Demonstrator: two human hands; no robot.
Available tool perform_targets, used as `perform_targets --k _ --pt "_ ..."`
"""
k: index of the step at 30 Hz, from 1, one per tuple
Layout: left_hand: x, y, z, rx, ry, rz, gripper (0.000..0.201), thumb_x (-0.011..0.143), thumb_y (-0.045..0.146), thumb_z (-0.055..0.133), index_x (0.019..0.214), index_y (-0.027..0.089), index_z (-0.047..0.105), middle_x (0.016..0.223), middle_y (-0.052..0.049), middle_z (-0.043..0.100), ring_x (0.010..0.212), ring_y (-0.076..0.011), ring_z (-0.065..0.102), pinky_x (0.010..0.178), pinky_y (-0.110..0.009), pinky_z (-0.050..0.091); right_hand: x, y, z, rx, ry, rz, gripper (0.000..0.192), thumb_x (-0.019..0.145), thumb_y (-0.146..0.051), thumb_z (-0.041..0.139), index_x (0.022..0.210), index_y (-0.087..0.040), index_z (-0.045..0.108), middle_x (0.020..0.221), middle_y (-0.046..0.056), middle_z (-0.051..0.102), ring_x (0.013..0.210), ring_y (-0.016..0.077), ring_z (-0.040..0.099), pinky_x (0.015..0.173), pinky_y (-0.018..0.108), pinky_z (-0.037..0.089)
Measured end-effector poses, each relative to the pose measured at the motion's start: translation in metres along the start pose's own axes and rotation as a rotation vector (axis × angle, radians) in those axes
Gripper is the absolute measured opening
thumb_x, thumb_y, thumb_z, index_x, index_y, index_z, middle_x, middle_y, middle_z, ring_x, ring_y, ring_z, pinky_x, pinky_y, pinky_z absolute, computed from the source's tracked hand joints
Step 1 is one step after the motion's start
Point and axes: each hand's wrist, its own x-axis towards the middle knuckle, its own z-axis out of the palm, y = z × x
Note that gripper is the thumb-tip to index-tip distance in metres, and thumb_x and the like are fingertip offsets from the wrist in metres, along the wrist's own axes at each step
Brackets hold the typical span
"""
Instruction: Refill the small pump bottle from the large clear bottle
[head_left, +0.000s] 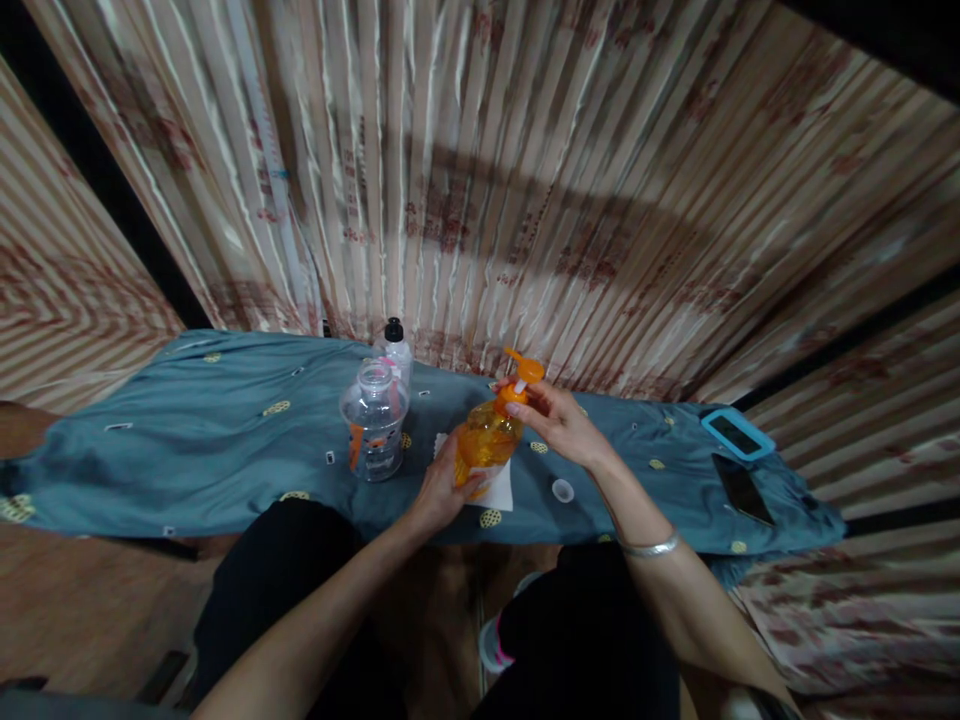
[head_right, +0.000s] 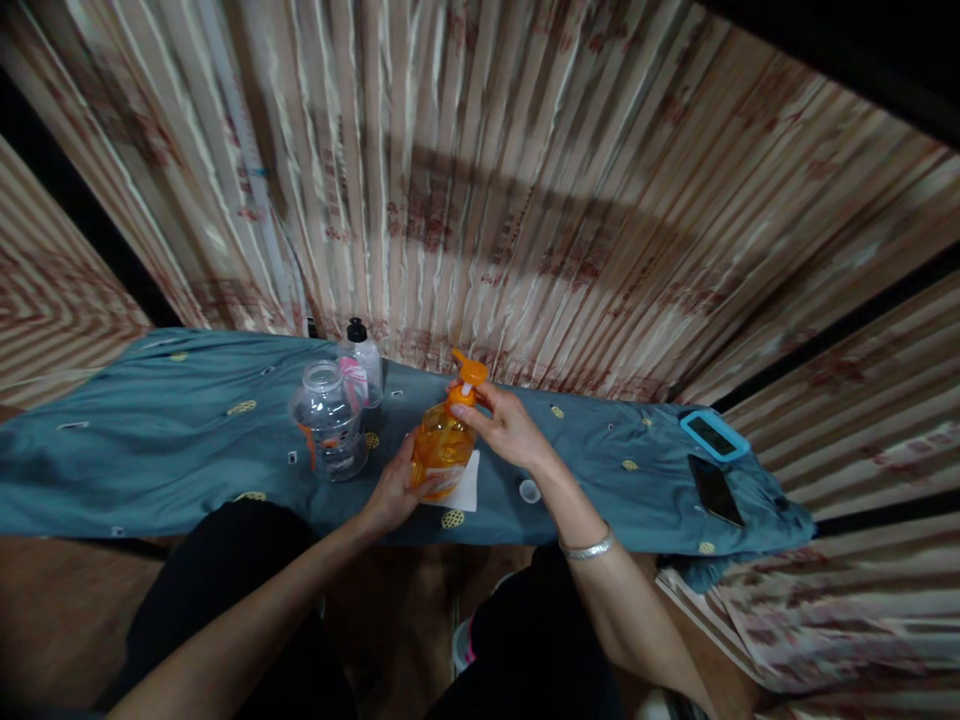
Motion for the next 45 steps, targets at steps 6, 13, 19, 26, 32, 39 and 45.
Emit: perform_targets --k 6,13,19,26,32,39,45 --pt "0.001 -0.001 0.000 0.002 -0.008 -0.007 0.077 0.081 0.031 0.072 0.149 0.018 0.039 0.152 -0.017 0.052 0.142 -0.0335 0.049 0.123 -0.053 0.035 0.002 -0.004 -0.005 -0.030 -0.057 0.020 0.048 0.096 -0.053 0.063 0.123 -0.014 0.063 0.120 0.011 0.066 0.113 0.0267 0.063 0.103 0.042 0.047" --pt "-0.001 -0.003 -0.002 -0.019 -0.016 -0.006 0.079 0.083 0.031 0.073 0.151 0.018 0.035 0.149 -0.016 0.056 0.142 -0.0330 0.050 0.122 -0.054 0.035 0.002 -0.001 0.002 0.007 -0.015 0.022 0.042 0.095 -0.051 0.065 0.120 -0.016 0.064 0.123 0.009 0.067 0.116 0.0258 0.062 0.103 0.039 0.046" --pt "-0.001 -0.007 -0.001 -0.010 -0.002 0.004 0.078 0.083 0.034 0.072 0.151 0.017 0.036 0.151 -0.016 0.053 0.142 -0.0325 0.050 0.122 -0.052 0.036 -0.002 0.008 0.018 -0.042 0.188 -0.046 0.031 0.093 -0.041 0.070 0.113 -0.017 0.066 0.111 0.006 0.069 0.104 0.0229 0.065 0.096 0.035 0.047" --pt "0.000 -0.010 0.000 0.054 0.007 0.008 0.078 0.082 0.030 0.072 0.150 0.016 0.035 0.154 -0.018 0.050 0.145 -0.0330 0.046 0.124 -0.053 0.032 -0.004 0.007 0.028 0.034 0.288 -0.025 0.027 0.091 -0.036 0.072 0.110 -0.018 0.065 0.106 0.004 0.069 0.099 0.0204 0.066 0.089 0.029 0.048" --pt "0.000 -0.011 0.000 0.047 0.014 0.010 0.079 0.081 0.030 0.074 0.150 0.020 0.037 0.154 -0.016 0.051 0.145 -0.0331 0.047 0.123 -0.055 0.034 -0.005 0.004 0.037 0.129 0.365 0.014 0.033 0.092 -0.042 0.071 0.111 -0.016 0.064 0.110 0.006 0.070 0.102 0.0204 0.065 0.092 0.029 0.048" --pt "0.000 -0.014 -0.001 0.059 0.012 0.023 0.080 0.082 0.032 0.073 0.151 0.018 0.035 0.153 -0.018 0.051 0.143 -0.0336 0.049 0.123 -0.055 0.034 -0.004 0.005 0.040 0.129 0.336 0.011 0.034 0.095 -0.044 0.067 0.116 -0.018 0.062 0.116 0.007 0.068 0.108 0.0212 0.064 0.095 0.030 0.047" --pt "-0.001 -0.012 -0.001 0.056 0.008 0.019 0.080 0.083 0.033 0.073 0.151 0.018 0.035 0.153 -0.018 0.050 0.144 -0.0337 0.048 0.123 -0.054 0.035 -0.006 0.005 0.031 0.078 0.238 0.005 0.037 0.096 -0.044 0.066 0.119 -0.016 0.062 0.123 0.010 0.067 0.110 0.0205 0.064 0.099 0.031 0.046"
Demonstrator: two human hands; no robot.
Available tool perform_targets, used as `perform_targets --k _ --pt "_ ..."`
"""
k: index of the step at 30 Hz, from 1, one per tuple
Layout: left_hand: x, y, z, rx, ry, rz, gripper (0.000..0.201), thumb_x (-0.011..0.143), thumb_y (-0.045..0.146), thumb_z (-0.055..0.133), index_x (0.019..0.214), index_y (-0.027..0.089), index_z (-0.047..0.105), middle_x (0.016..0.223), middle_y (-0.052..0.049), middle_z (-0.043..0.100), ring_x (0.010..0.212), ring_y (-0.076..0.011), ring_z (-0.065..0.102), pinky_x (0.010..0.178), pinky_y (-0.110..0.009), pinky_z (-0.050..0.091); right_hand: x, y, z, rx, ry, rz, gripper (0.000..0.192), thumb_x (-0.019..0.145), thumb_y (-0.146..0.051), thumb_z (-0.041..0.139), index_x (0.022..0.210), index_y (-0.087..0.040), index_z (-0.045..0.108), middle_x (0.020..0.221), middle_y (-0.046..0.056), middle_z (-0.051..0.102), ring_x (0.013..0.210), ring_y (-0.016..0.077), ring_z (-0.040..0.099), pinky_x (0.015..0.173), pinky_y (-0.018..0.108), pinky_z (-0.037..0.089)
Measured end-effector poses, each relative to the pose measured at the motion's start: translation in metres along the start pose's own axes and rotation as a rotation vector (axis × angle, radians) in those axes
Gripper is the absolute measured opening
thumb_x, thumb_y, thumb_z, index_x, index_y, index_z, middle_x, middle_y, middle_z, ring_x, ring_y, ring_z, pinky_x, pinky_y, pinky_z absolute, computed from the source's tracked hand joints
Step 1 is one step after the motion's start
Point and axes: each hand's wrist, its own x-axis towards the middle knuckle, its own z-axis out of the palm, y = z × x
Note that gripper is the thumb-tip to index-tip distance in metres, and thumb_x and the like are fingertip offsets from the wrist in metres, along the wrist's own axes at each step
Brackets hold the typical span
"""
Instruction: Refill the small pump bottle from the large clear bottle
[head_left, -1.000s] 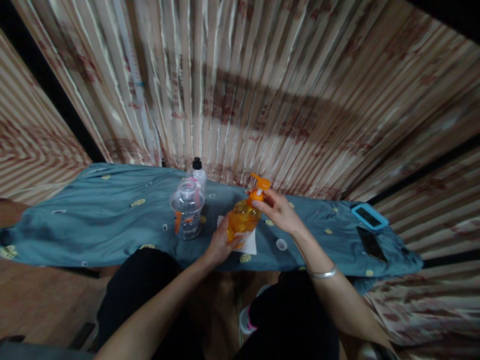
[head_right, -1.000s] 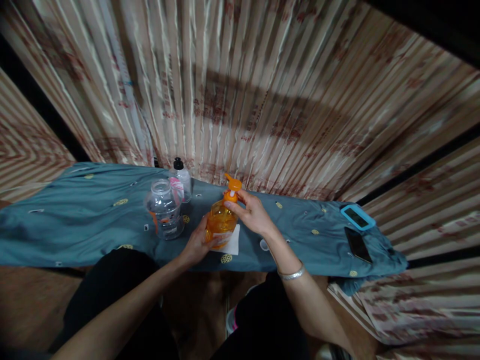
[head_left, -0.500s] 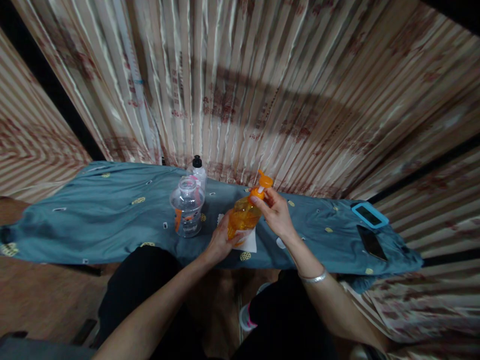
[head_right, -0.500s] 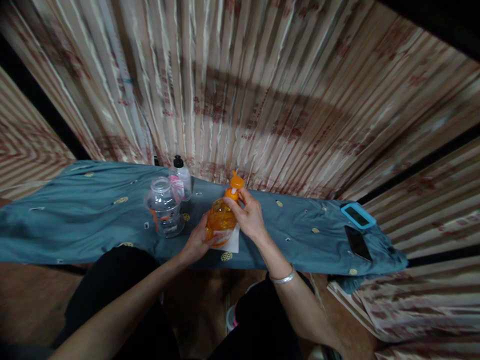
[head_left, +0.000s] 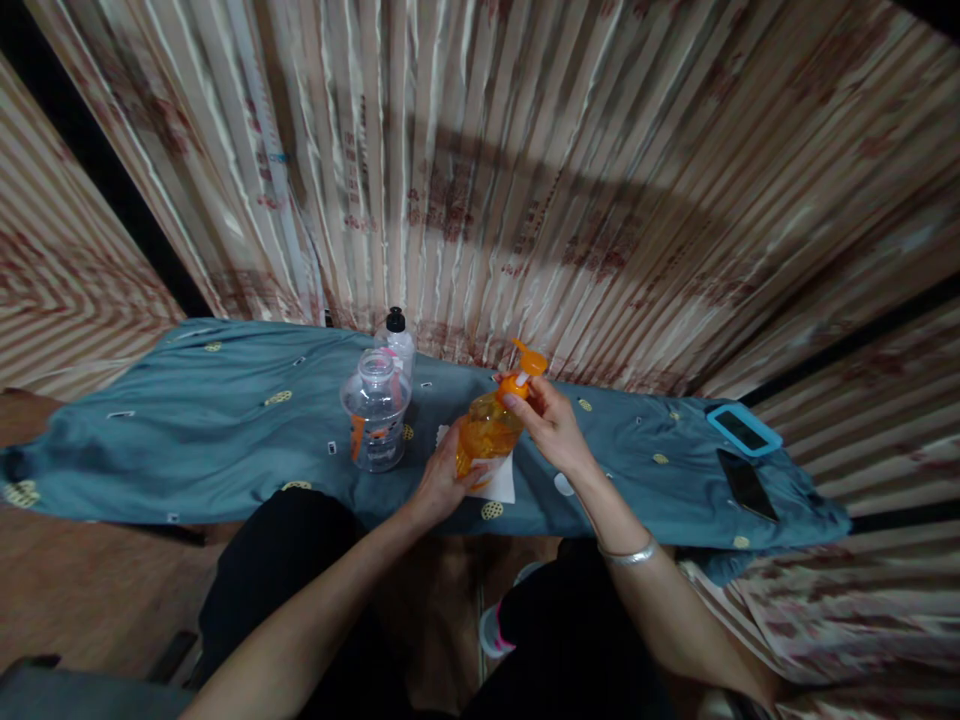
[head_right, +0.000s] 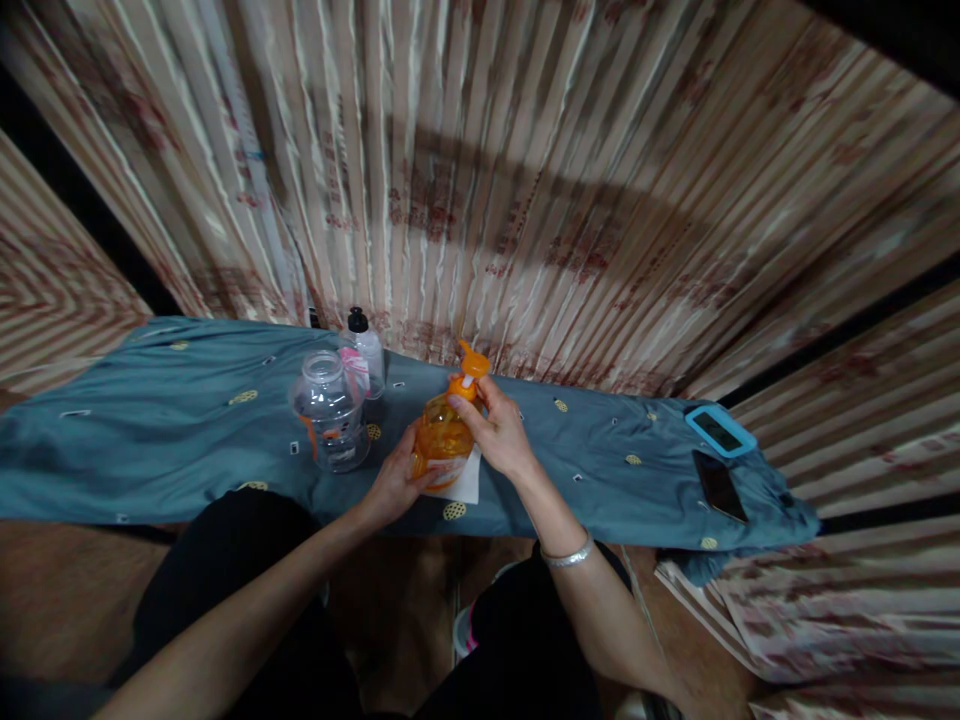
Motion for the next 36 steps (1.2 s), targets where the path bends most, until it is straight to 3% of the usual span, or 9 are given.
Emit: perform_targets --k 8,16,20,22,24,28,32,34,36 --pt "0.001 0.001 -0.001 0.019 -0.006 0.014 0.079 0.082 0.032 0.074 0.150 0.021 0.036 0.152 -0.015 0.052 0.143 -0.0318 0.049 0.123 -0.053 0.036 0.006 0.001 -0.017 0.025 -0.167 0.017 0.039 0.094 -0.046 0.067 0.120 -0.017 0.061 0.130 0.010 0.064 0.118 0.0223 0.062 0.106 0.035 0.046" --pt "0.001 0.004 -0.001 0.034 -0.014 -0.005 0.078 0.082 0.031 0.072 0.150 0.017 0.036 0.153 -0.018 0.051 0.144 -0.0327 0.048 0.124 -0.052 0.034 0.017 -0.019 -0.043 -0.268 -0.375 0.012 0.046 0.094 -0.053 0.061 0.121 -0.015 0.064 0.129 0.011 0.064 0.125 0.0309 0.058 0.109 0.044 0.042" --pt "0.001 0.003 -0.001 0.033 -0.015 -0.017 0.081 0.081 0.031 0.072 0.151 0.018 0.035 0.154 -0.016 0.050 0.145 -0.0321 0.047 0.124 -0.051 0.034 0.016 -0.026 -0.032 -0.472 -0.218 0.009 0.058 0.091 -0.066 0.057 0.108 -0.012 0.070 0.097 0.010 0.070 0.086 0.0292 0.066 0.078 0.039 0.050" --pt "0.000 0.003 -0.002 0.034 -0.028 -0.021 0.081 0.082 0.033 0.072 0.152 0.017 0.033 0.155 -0.017 0.049 0.146 -0.0329 0.046 0.124 -0.052 0.033 0.011 -0.028 -0.021 -0.560 -0.067 0.005 0.063 0.089 -0.070 0.055 0.101 -0.010 0.070 0.084 0.010 0.067 0.061 0.0226 0.057 0.064 0.036 0.045" --pt "0.000 0.003 -0.002 0.028 -0.043 -0.021 0.081 0.084 0.034 0.070 0.153 0.016 0.031 0.156 -0.019 0.048 0.146 -0.0335 0.045 0.124 -0.053 0.033 0.007 -0.030 -0.012 -0.575 0.027 -0.009 0.060 0.089 -0.069 0.054 0.095 -0.011 0.068 0.081 0.011 0.066 0.054 0.0196 0.051 0.065 0.037 0.045" --pt "-0.001 0.003 -0.002 0.020 -0.035 -0.004 0.080 0.085 0.035 0.070 0.153 0.017 0.031 0.155 -0.019 0.048 0.146 -0.0329 0.046 0.123 -0.053 0.034 0.004 -0.026 -0.013 -0.519 -0.002 0.035 0.054 0.086 -0.065 0.061 0.104 -0.013 0.064 0.096 0.013 0.069 0.079 0.0286 0.064 0.079 0.041 0.049" --pt "0.000 0.000 -0.001 0.028 -0.019 0.013 0.080 0.083 0.034 0.073 0.151 0.018 0.034 0.153 -0.017 0.051 0.144 -0.0328 0.048 0.123 -0.053 0.035 0.005 -0.014 -0.024 -0.213 -0.203 0.045 0.053 0.089 -0.051 0.065 0.127 -0.015 0.057 0.126 0.011 0.064 0.119 0.0290 0.060 0.105 0.041 0.045" --pt "0.000 -0.001 -0.001 0.027 -0.017 0.015 0.080 0.083 0.034 0.073 0.151 0.018 0.034 0.153 -0.018 0.051 0.144 -0.0330 0.048 0.123 -0.053 0.035 0.005 -0.010 -0.023 -0.184 -0.206 0.032 0.044 0.092 -0.049 0.062 0.118 -0.014 0.062 0.121 0.011 0.066 0.115 0.0286 0.061 0.104 0.042 0.045" --pt "0.000 -0.002 -0.001 0.027 -0.017 0.016 0.080 0.084 0.034 0.072 0.152 0.017 0.034 0.153 -0.018 0.051 0.144 -0.0330 0.048 0.123 -0.053 0.035 0.004 -0.009 -0.016 -0.269 -0.076 0.018 0.040 0.089 -0.050 0.065 0.106 -0.013 0.065 0.108 0.010 0.069 0.106 0.0300 0.064 0.098 0.042 0.047"
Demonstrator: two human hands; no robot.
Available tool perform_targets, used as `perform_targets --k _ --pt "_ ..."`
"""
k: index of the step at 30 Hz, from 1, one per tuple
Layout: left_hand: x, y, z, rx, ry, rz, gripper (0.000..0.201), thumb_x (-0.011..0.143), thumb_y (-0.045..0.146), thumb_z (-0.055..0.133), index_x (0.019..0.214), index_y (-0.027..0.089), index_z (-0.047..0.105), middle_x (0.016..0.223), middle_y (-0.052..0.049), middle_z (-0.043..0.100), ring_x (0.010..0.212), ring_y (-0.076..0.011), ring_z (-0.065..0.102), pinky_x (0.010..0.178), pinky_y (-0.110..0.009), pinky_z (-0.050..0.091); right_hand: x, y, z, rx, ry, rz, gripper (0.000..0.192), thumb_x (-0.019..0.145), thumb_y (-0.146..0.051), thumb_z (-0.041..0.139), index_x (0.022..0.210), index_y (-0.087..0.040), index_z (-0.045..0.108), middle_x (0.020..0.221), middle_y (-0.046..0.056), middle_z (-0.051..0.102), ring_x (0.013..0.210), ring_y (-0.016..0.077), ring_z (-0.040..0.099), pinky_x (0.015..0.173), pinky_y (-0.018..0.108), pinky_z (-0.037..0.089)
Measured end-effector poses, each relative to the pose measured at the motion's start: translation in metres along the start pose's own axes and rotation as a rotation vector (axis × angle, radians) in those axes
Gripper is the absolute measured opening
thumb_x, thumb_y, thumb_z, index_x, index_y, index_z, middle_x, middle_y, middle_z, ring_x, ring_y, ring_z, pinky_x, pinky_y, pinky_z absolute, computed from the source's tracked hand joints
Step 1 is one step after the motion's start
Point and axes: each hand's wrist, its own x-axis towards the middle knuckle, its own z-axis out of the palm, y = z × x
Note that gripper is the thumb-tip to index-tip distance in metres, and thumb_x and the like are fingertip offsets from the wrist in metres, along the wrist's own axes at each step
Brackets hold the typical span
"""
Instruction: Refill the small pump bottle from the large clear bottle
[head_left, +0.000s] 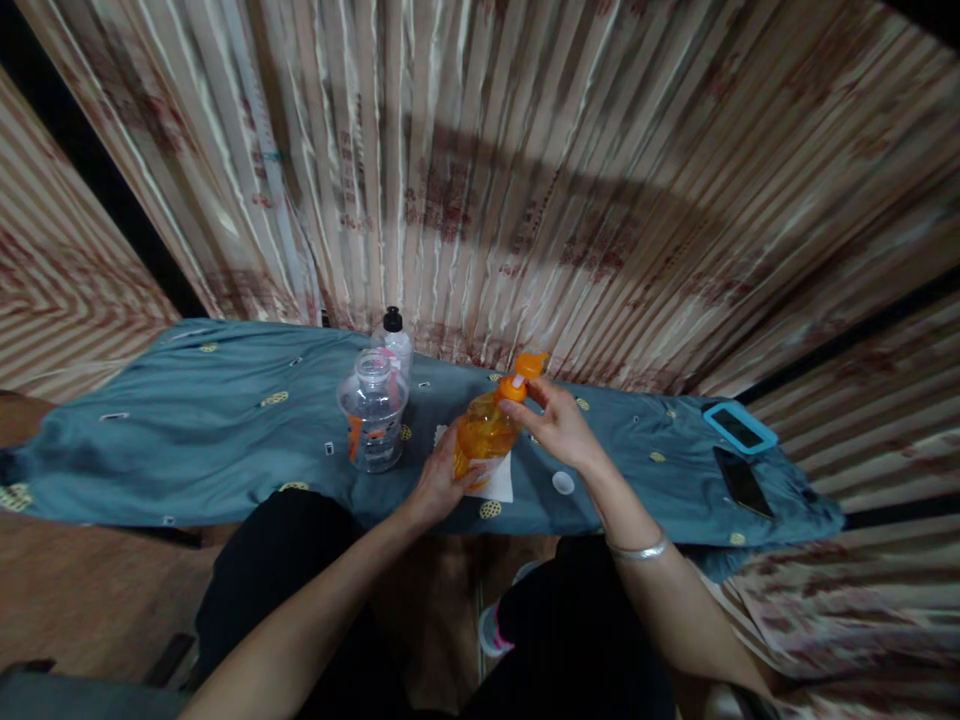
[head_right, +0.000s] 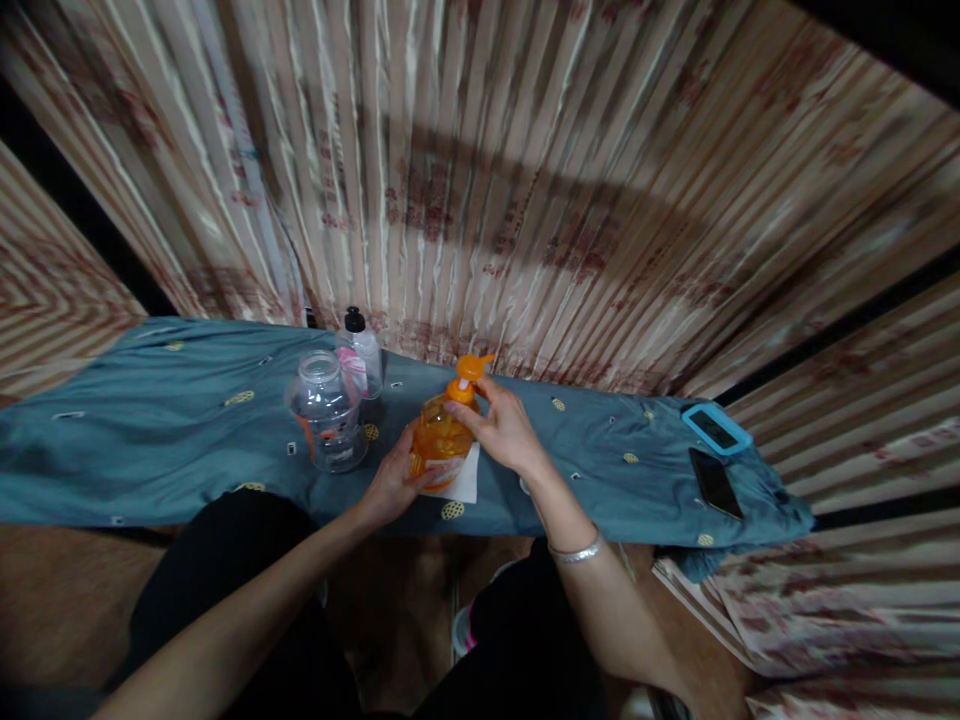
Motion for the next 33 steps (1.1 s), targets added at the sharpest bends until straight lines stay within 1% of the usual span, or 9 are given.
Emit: perform_targets --k 4,10,12,18,21,24,26,29,33 --pt "-0.001 0.000 0.000 -0.004 0.009 -0.005 0.080 0.083 0.031 0.073 0.152 0.019 0.033 0.152 -0.018 0.052 0.144 -0.0330 0.048 0.121 -0.054 0.036 -0.002 -0.009 0.012 -0.125 0.214 0.054 0.049 0.083 -0.061 0.068 0.102 -0.015 0.069 0.099 0.009 0.071 0.093 0.0319 0.067 0.085 0.041 0.049" --pt "0.000 0.005 -0.001 -0.002 -0.002 0.010 0.077 0.084 0.032 0.072 0.150 0.018 0.036 0.153 -0.017 0.051 0.144 -0.0316 0.048 0.123 -0.052 0.035 -0.003 -0.003 0.000 0.191 -0.050 0.041 0.051 0.081 -0.047 0.074 0.117 -0.012 0.061 0.124 0.013 0.064 0.119 0.0290 0.060 0.104 0.039 0.045" --pt "0.000 0.006 -0.001 -0.002 -0.002 0.013 0.076 0.084 0.032 0.071 0.150 0.018 0.036 0.153 -0.017 0.051 0.144 -0.0319 0.048 0.123 -0.053 0.035 -0.001 0.001 -0.001 0.221 -0.062 0.023 0.048 0.085 -0.047 0.070 0.117 -0.012 0.063 0.121 0.012 0.065 0.118 0.0285 0.061 0.105 0.040 0.044" --pt "0.000 -0.001 0.000 -0.025 0.009 -0.015 0.081 0.083 0.034 0.074 0.151 0.018 0.035 0.152 -0.017 0.052 0.144 -0.0329 0.048 0.122 -0.054 0.036 -0.001 -0.006 0.014 -0.063 0.222 0.104 0.051 0.076 -0.059 0.074 0.101 -0.015 0.071 0.103 0.009 0.072 0.101 0.0341 0.066 0.090 0.044 0.047" --pt "0.000 -0.003 0.000 -0.024 0.019 -0.011 0.080 0.082 0.033 0.074 0.151 0.019 0.035 0.152 -0.016 0.052 0.144 -0.0320 0.048 0.123 -0.052 0.035 -0.004 -0.006 0.011 -0.013 0.145 0.072 0.053 0.078 -0.052 0.076 0.113 -0.014 0.066 0.110 0.009 0.069 0.104 0.0319 0.065 0.092 0.042 0.049" --pt "0.000 -0.001 0.001 -0.024 0.021 0.006 0.078 0.083 0.033 0.073 0.151 0.020 0.036 0.153 -0.015 0.051 0.144 -0.0313 0.048 0.123 -0.052 0.035 -0.004 -0.001 0.003 0.221 -0.004 0.025 0.059 0.080 -0.043 0.078 0.127 -0.014 0.056 0.127 0.011 0.063 0.119 0.0267 0.060 0.106 0.038 0.044" --pt "0.000 0.000 0.001 -0.024 0.017 0.005 0.078 0.083 0.032 0.073 0.151 0.020 0.036 0.153 -0.015 0.052 0.143 -0.0315 0.049 0.123 -0.052 0.035 -0.003 0.002 0.001 0.301 -0.063 0.029 0.050 0.084 -0.043 0.072 0.123 -0.015 0.058 0.127 0.011 0.063 0.120 0.0250 0.059 0.109 0.037 0.043" --pt "0.001 0.001 0.001 -0.026 0.010 -0.005 0.079 0.083 0.032 0.073 0.151 0.020 0.035 0.152 -0.016 0.052 0.143 -0.0319 0.049 0.122 -0.053 0.036 -0.001 0.001 0.007 0.201 0.048 0.044 0.041 0.083 -0.048 0.072 0.107 -0.016 0.063 0.111 0.009 0.068 0.107 0.0271 0.064 0.100 0.040 0.046" --pt "0.000 0.000 0.000 -0.033 0.009 -0.017 0.079 0.084 0.031 0.073 0.151 0.020 0.034 0.151 -0.016 0.053 0.142 -0.0318 0.050 0.122 -0.054 0.037 -0.003 -0.005 0.014 -0.048 0.231 0.114 0.051 0.075 -0.058 0.078 0.102 -0.017 0.064 0.103 0.009 0.071 0.102 0.0332 0.065 0.097 0.047 0.045"
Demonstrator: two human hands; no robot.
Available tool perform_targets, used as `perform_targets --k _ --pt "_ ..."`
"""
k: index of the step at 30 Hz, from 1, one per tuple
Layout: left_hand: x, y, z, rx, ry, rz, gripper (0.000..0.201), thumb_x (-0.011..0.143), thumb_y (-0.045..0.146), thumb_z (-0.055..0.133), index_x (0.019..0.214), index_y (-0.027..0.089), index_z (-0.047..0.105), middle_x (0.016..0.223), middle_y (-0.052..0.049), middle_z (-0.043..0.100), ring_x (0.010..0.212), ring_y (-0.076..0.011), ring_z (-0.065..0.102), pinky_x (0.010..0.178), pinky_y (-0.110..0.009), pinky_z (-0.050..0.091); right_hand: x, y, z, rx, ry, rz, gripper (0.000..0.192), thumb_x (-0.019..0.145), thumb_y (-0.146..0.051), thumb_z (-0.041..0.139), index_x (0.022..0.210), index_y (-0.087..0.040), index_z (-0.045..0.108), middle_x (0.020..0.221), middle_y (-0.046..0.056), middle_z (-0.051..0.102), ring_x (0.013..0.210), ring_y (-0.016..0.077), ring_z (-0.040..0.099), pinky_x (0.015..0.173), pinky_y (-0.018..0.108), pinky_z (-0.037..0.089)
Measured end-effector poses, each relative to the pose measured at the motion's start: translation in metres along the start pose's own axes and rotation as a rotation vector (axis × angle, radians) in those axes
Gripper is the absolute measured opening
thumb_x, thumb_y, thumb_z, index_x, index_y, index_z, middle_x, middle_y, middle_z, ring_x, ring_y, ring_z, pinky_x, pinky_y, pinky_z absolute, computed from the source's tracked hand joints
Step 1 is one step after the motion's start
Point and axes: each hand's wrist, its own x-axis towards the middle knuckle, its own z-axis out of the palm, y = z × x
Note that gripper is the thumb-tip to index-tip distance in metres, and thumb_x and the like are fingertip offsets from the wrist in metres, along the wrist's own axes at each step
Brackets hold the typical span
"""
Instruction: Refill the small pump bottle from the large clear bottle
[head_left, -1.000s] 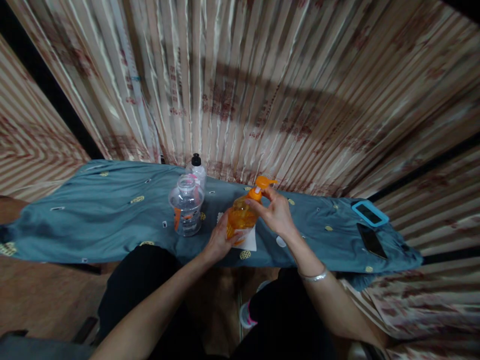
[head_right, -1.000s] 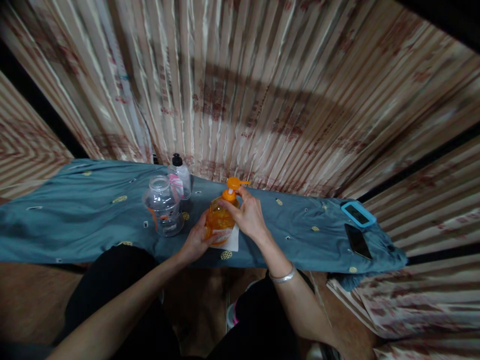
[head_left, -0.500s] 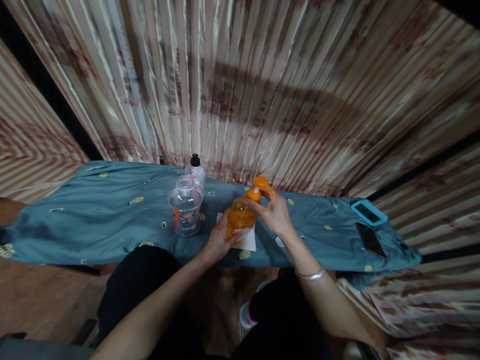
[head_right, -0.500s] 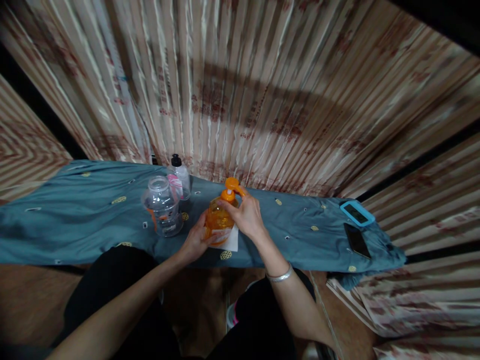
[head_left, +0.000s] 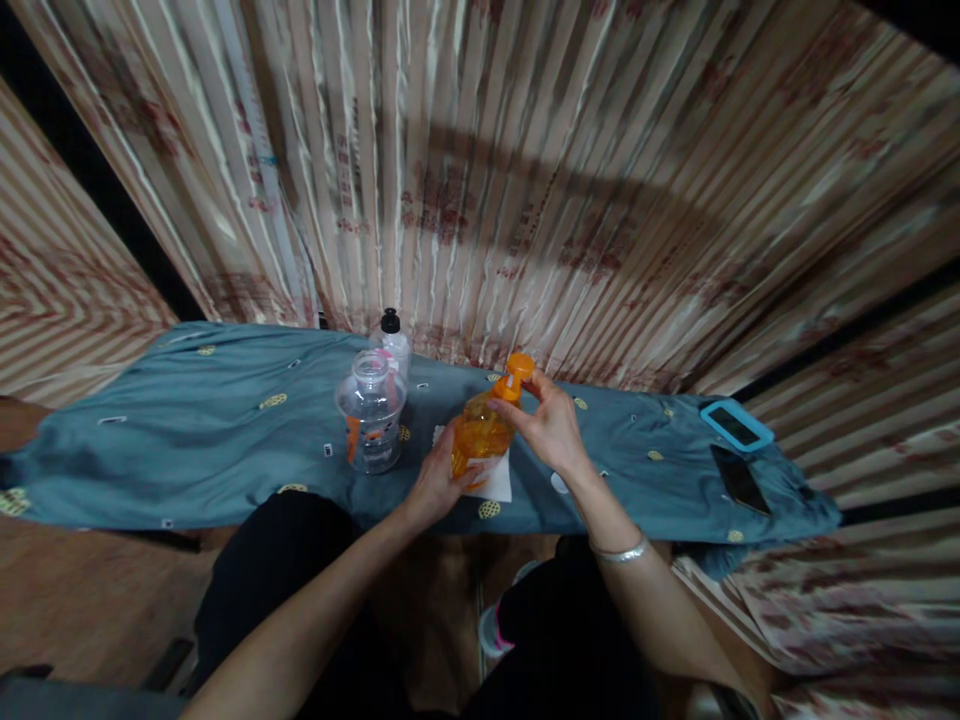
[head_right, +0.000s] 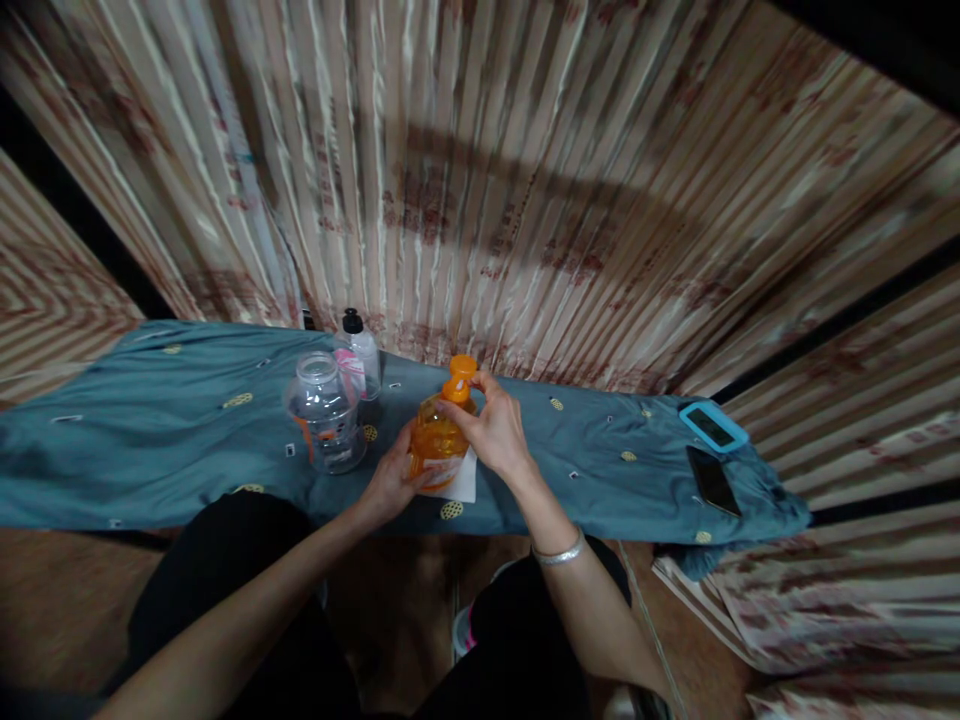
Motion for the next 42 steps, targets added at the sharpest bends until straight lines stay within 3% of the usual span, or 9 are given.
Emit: perform_targets --k 5,8,15,19,22,29,33,37,42 --pt "0.000 0.003 0.000 0.015 0.000 0.013 0.077 0.083 0.030 0.073 0.150 0.021 0.036 0.153 -0.015 0.052 0.143 -0.0315 0.049 0.122 -0.053 0.036 0.001 0.003 -0.014 0.228 -0.249 -0.077 0.059 0.081 -0.044 0.078 0.126 -0.016 0.054 0.134 0.012 0.060 0.124 0.0272 0.058 0.111 0.041 0.042" --pt "0.001 0.006 -0.001 0.025 -0.001 0.013 0.077 0.083 0.029 0.072 0.149 0.020 0.036 0.152 -0.016 0.052 0.143 -0.0322 0.050 0.122 -0.054 0.036 0.004 0.010 -0.017 0.270 -0.335 -0.104 0.043 0.089 -0.041 0.070 0.123 -0.017 0.060 0.134 0.009 0.062 0.126 0.0255 0.057 0.112 0.041 0.041" --pt "0.001 0.004 0.000 -0.002 -0.002 -0.021 0.082 0.081 0.028 0.074 0.152 0.019 0.033 0.150 -0.017 0.054 0.142 -0.0332 0.050 0.121 -0.055 0.038 0.003 0.009 -0.001 0.082 -0.036 -0.062 0.046 0.079 -0.048 0.080 0.108 -0.017 0.063 0.112 0.008 0.069 0.108 0.0287 0.064 0.103 0.043 0.047" --pt "0.001 0.005 0.000 0.012 0.016 -0.005 0.079 0.080 0.026 0.074 0.150 0.020 0.037 0.152 -0.016 0.052 0.143 -0.0329 0.049 0.122 -0.055 0.036 0.006 0.004 -0.013 0.275 -0.264 -0.086 0.058 0.081 -0.042 0.079 0.128 -0.018 0.055 0.132 0.010 0.061 0.124 0.0252 0.058 0.112 0.039 0.042" --pt "0.001 0.008 -0.001 0.010 -0.002 0.007 0.075 0.082 0.027 0.072 0.149 0.020 0.038 0.152 -0.016 0.052 0.143 -0.0330 0.049 0.122 -0.055 0.036 0.008 0.006 -0.016 0.329 -0.389 -0.058 0.049 0.087 -0.043 0.071 0.127 -0.016 0.058 0.128 0.010 0.062 0.122 0.0250 0.059 0.111 0.040 0.042" --pt "0.001 0.008 -0.001 0.016 -0.009 -0.025 0.080 0.082 0.029 0.073 0.151 0.017 0.035 0.153 -0.019 0.051 0.144 -0.0337 0.048 0.122 -0.055 0.035 0.004 0.008 0.002 0.033 -0.011 -0.047 0.046 0.077 -0.049 0.078 0.106 -0.015 0.067 0.111 0.009 0.070 0.105 0.0303 0.065 0.098 0.045 0.047" --pt "0.001 0.007 -0.001 0.017 0.000 -0.013 0.079 0.081 0.028 0.074 0.150 0.020 0.036 0.152 -0.016 0.053 0.143 -0.0320 0.049 0.122 -0.054 0.036 0.005 0.005 -0.007 0.189 -0.175 -0.085 0.060 0.078 -0.042 0.081 0.127 -0.014 0.058 0.126 0.011 0.064 0.118 0.0277 0.060 0.105 0.041 0.045" --pt "0.001 0.009 -0.002 0.021 -0.005 -0.003 0.078 0.081 0.029 0.074 0.150 0.020 0.036 0.151 -0.016 0.053 0.142 -0.0320 0.050 0.122 -0.054 0.037 0.007 0.008 -0.013 0.302 -0.328 -0.097 0.045 0.088 -0.043 0.071 0.123 -0.016 0.062 0.136 0.010 0.060 0.130 0.0276 0.054 0.115 0.043 0.037" --pt "0.001 0.010 -0.002 0.016 -0.003 -0.029 0.079 0.081 0.030 0.074 0.150 0.020 0.036 0.152 -0.016 0.053 0.142 -0.0323 0.050 0.122 -0.052 0.038 0.004 0.006 0.000 0.131 -0.052 -0.088 0.041 0.080 -0.048 0.075 0.105 -0.016 0.068 0.115 0.009 0.069 0.111 0.0295 0.063 0.103 0.043 0.045"
